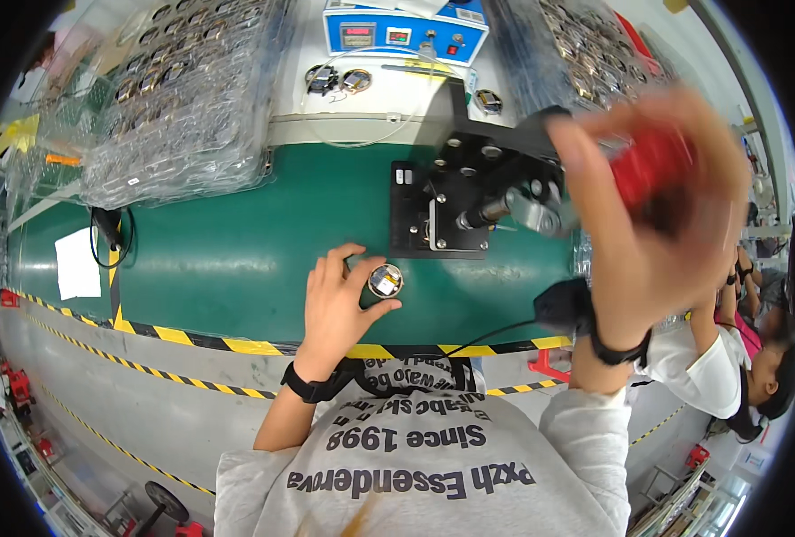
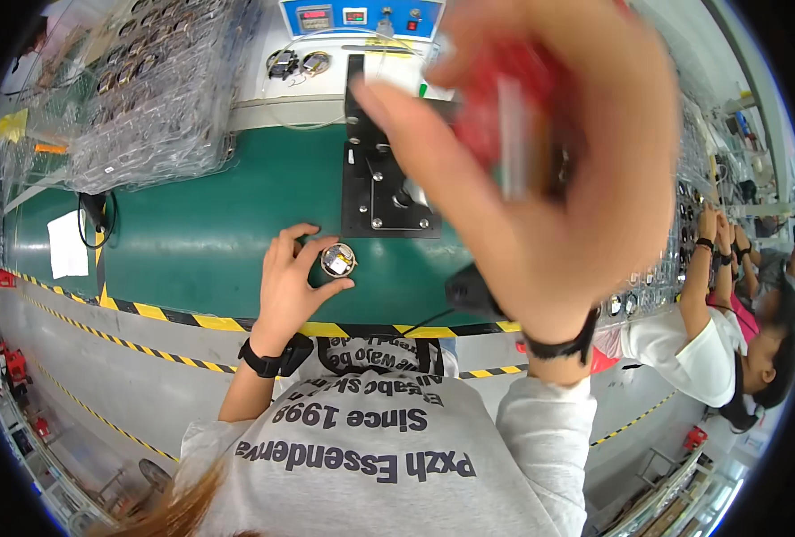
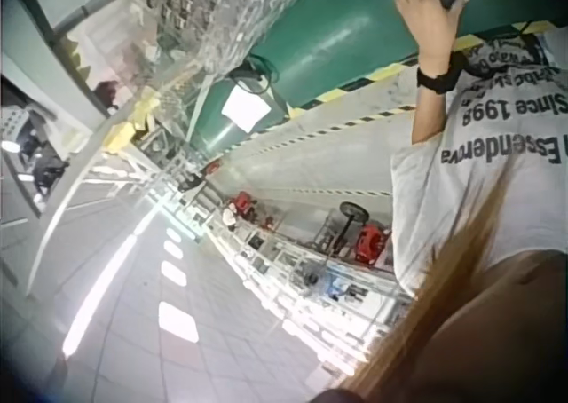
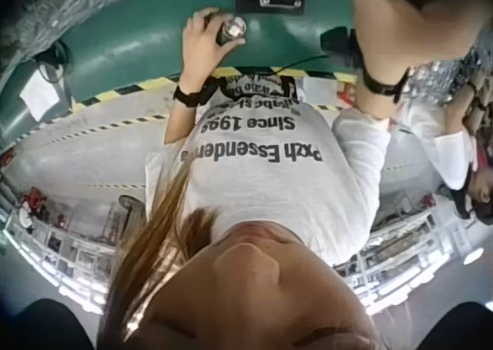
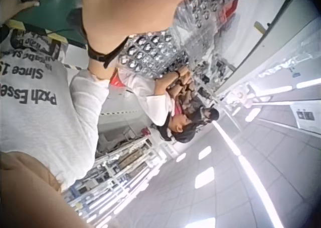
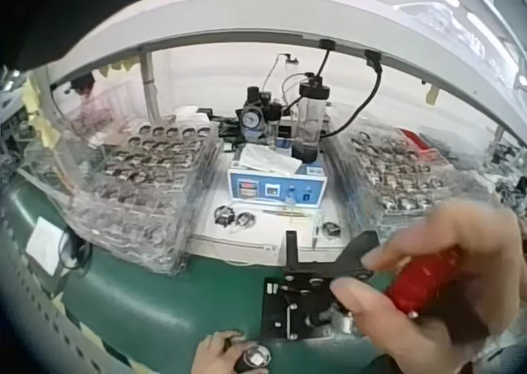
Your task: The recorder is seen manually assembling small electronic components into plastic housings and using a manual press tool to secure parts at an assembly station.
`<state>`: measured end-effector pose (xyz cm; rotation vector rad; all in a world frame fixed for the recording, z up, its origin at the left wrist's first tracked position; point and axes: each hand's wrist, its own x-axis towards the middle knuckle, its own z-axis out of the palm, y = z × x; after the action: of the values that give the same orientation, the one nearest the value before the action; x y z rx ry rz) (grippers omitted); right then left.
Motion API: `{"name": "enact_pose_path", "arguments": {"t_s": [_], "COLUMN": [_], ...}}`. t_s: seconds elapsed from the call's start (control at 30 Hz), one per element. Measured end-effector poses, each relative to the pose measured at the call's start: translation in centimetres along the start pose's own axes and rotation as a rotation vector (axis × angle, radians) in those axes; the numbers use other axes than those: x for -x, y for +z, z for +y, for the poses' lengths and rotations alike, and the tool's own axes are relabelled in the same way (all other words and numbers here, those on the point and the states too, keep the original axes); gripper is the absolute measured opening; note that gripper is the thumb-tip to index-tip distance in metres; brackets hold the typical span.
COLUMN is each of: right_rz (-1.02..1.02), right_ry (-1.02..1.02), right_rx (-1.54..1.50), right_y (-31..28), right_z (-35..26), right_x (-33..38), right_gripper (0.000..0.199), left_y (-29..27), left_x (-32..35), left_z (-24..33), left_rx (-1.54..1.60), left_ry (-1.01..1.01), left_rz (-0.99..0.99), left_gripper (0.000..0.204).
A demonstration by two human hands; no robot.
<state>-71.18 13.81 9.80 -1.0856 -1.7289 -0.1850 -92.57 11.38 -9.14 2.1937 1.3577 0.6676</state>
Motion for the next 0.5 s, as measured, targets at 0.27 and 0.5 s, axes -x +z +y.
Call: {"name": "enact_pose_path", "arguments": {"t_s": [0.27,0.5], "right_rz": [0.082,-0.076], "right_ry": [-0.312,-0.165], "right_rx": [-0.088,0.126], "right_y": [-0.9,0.2], "right_z": [-1.5,-1.2], "right_x": [5.0,1.0], "right_gripper": [0.054,0.041], "left_y": [0.2,0.7], "left_x": [0.3,0.4], "left_z": [-0.8,-0.2], "left_rx": [0.280,1.184], "left_ry": [-0.130,-0.429], "left_rz": [-0.105,-0.098], "left_gripper": [0.048,0.038]}}
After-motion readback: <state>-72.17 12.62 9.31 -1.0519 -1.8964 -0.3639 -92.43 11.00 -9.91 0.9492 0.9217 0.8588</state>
